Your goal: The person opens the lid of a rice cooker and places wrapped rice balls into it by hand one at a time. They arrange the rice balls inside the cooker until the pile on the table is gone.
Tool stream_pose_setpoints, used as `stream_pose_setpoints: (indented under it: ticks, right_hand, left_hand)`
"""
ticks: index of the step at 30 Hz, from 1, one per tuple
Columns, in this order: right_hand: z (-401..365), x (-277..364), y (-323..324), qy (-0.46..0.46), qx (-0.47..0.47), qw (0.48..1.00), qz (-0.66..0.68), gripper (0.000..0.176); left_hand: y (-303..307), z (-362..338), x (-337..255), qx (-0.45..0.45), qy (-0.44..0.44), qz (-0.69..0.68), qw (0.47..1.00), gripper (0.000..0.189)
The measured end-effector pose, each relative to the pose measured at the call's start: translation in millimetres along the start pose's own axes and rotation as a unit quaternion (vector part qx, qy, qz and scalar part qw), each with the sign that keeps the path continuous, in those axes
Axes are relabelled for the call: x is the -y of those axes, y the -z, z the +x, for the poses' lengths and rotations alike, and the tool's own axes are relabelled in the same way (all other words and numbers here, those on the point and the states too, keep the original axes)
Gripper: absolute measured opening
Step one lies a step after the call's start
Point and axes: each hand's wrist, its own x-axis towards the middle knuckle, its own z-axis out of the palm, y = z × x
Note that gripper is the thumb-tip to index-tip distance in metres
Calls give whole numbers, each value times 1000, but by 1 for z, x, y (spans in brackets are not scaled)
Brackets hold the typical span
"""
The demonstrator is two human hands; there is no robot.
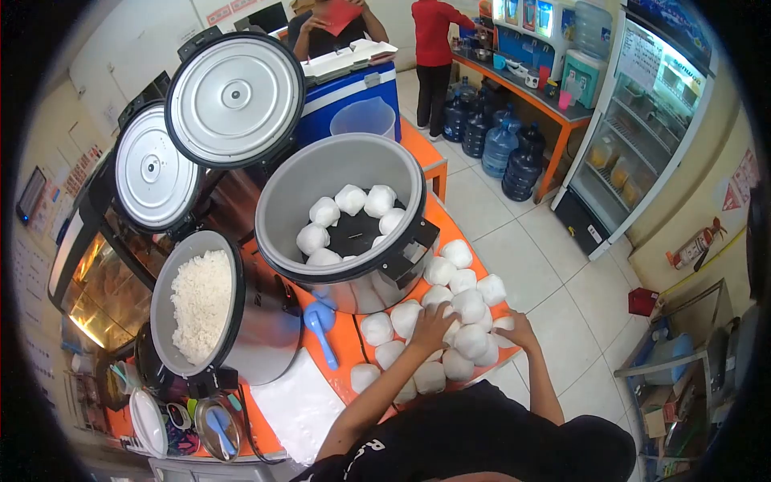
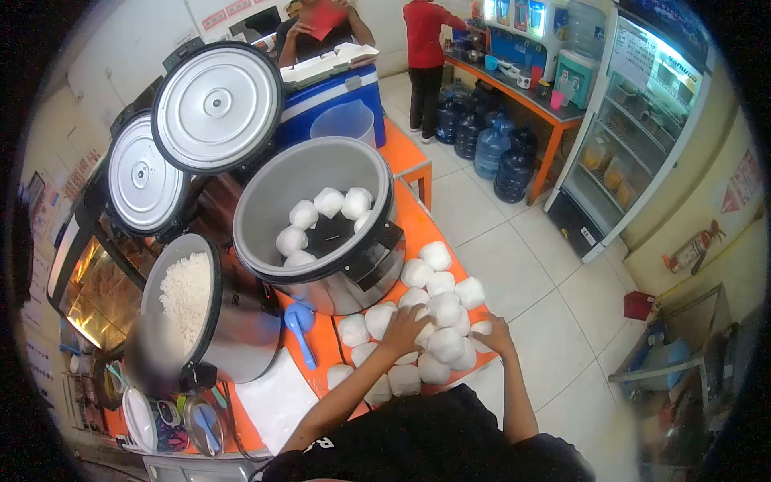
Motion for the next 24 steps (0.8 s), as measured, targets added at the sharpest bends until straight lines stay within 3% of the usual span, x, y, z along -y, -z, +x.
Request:
stream_pose_setpoints:
  ticks: [5, 8, 10, 14, 16, 18, 20, 22, 24]
  right_hand:
    - [-4, -7, -5, 46, -52, 998, 4, 79]
    - [-23, 7, 11, -127, -3, 983, 131, 75]
    - [-29, 27, 30, -172, 44, 928, 326, 73]
    - [-38, 42, 41, -231, 39, 907, 348, 73]
    - [-40, 40, 33, -197, 18, 908, 369, 75]
    - [-43, 38, 27, -178, -2, 907, 381, 77]
    - [-45, 39, 24, -173, -22, 907, 384, 80]
    - [-46, 29, 17, -201, -32, 895, 398, 79]
    - [-46, 31, 14, -215, -48, 895, 388, 79]
  left_hand:
    - [-22, 6, 15, -95, -34, 10, 995, 76]
    - [-18, -4, 2, -90, -11, -62, 994, 73]
    - [14, 0, -4, -101, -1, -110, 989, 71]
    - [71, -10, -29, -113, 18, -285, 952, 68]
    - [139, -19, -50, -97, -21, -341, 935, 69]
    - [214, -20, -50, -102, -92, -273, 952, 71]
    - [295, -12, -44, -114, -43, -146, 982, 71]
    - [338, 16, -8, -134, -11, -71, 988, 72]
    - [359, 53, 51, -15, 51, -15, 998, 73]
